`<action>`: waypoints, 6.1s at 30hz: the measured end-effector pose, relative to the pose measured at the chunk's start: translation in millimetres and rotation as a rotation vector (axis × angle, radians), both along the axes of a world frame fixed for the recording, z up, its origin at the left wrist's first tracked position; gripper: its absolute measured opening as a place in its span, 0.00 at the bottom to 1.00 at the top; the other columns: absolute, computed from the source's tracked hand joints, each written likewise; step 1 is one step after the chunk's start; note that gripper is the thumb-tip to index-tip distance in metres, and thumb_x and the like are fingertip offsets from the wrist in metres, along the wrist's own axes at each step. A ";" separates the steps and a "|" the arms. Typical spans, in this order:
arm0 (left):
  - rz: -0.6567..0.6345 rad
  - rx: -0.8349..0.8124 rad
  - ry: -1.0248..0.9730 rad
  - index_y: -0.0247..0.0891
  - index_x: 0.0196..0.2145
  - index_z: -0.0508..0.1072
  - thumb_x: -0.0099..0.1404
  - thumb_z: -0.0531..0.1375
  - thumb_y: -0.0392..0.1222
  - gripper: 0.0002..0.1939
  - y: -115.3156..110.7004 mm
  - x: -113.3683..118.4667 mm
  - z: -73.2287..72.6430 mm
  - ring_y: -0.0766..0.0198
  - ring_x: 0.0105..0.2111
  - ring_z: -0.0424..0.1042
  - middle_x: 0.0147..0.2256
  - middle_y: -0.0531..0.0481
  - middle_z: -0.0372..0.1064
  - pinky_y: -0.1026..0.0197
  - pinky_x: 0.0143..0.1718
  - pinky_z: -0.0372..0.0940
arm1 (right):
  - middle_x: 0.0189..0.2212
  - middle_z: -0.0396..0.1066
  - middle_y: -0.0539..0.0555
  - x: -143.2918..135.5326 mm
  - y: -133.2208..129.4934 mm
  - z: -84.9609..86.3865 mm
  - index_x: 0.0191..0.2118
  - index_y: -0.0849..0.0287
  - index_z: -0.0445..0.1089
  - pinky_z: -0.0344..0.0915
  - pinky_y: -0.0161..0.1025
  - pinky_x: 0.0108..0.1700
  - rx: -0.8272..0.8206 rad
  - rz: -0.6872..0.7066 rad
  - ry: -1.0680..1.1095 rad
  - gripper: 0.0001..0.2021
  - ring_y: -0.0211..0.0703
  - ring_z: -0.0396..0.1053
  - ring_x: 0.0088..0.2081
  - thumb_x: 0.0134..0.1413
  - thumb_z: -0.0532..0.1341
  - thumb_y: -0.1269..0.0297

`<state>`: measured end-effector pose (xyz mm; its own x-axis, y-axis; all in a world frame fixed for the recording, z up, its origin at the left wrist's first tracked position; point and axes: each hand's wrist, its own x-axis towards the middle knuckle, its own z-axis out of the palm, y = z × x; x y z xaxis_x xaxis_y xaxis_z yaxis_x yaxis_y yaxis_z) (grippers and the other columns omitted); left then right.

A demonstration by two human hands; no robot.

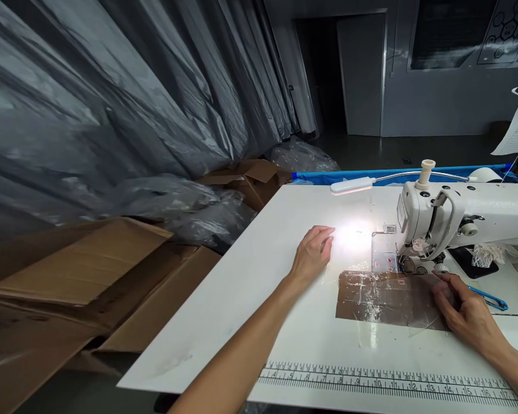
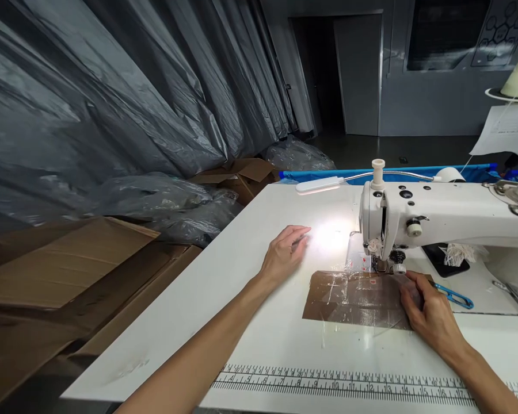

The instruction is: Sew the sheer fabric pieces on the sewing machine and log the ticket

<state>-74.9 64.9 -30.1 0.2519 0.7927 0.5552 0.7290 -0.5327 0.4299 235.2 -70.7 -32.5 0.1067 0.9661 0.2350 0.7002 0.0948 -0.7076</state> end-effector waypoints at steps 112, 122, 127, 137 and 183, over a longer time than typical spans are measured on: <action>-0.148 -0.910 -0.438 0.36 0.51 0.64 0.48 0.71 0.51 0.36 -53.0 60.8 25.9 0.67 0.20 0.71 0.24 0.60 0.69 0.62 0.25 0.69 | 0.48 0.64 0.63 -22.3 14.5 3.1 0.52 0.62 0.70 0.70 0.50 0.54 0.129 0.496 -0.189 0.16 0.49 0.65 0.51 0.62 0.52 0.73; -0.196 -1.025 -0.339 0.34 0.55 0.62 0.50 0.70 0.52 0.39 -54.8 46.1 42.5 0.65 0.23 0.71 0.26 0.57 0.69 0.61 0.24 0.69 | 0.48 0.63 0.62 -23.7 16.5 6.4 0.53 0.61 0.68 0.68 0.52 0.56 0.133 0.540 -0.349 0.17 0.51 0.62 0.51 0.61 0.51 0.75; -0.223 -0.988 -0.264 0.35 0.59 0.59 0.50 0.70 0.51 0.43 -53.1 44.3 38.1 0.65 0.25 0.71 0.28 0.56 0.69 0.60 0.27 0.68 | 0.47 0.63 0.62 -23.6 16.4 9.0 0.53 0.63 0.68 0.68 0.52 0.56 0.125 0.548 -0.373 0.17 0.52 0.62 0.51 0.61 0.52 0.75; -0.351 -0.904 -0.098 0.41 0.62 0.57 0.54 0.66 0.47 0.40 -54.9 34.5 30.4 0.68 0.27 0.66 0.43 0.47 0.68 0.60 0.28 0.69 | 0.47 0.64 0.63 -25.1 14.4 10.8 0.54 0.60 0.67 0.68 0.55 0.53 0.104 0.535 -0.439 0.17 0.54 0.62 0.49 0.63 0.51 0.74; -0.826 0.234 0.161 0.33 0.42 0.71 0.68 0.58 0.32 0.05 -105.8 58.4 6.0 0.61 0.36 0.74 0.39 0.41 0.75 0.58 0.34 0.74 | 0.44 0.64 0.61 -13.4 23.3 10.2 0.51 0.61 0.71 0.69 0.47 0.50 0.169 0.638 -0.402 0.14 0.49 0.64 0.46 0.65 0.52 0.71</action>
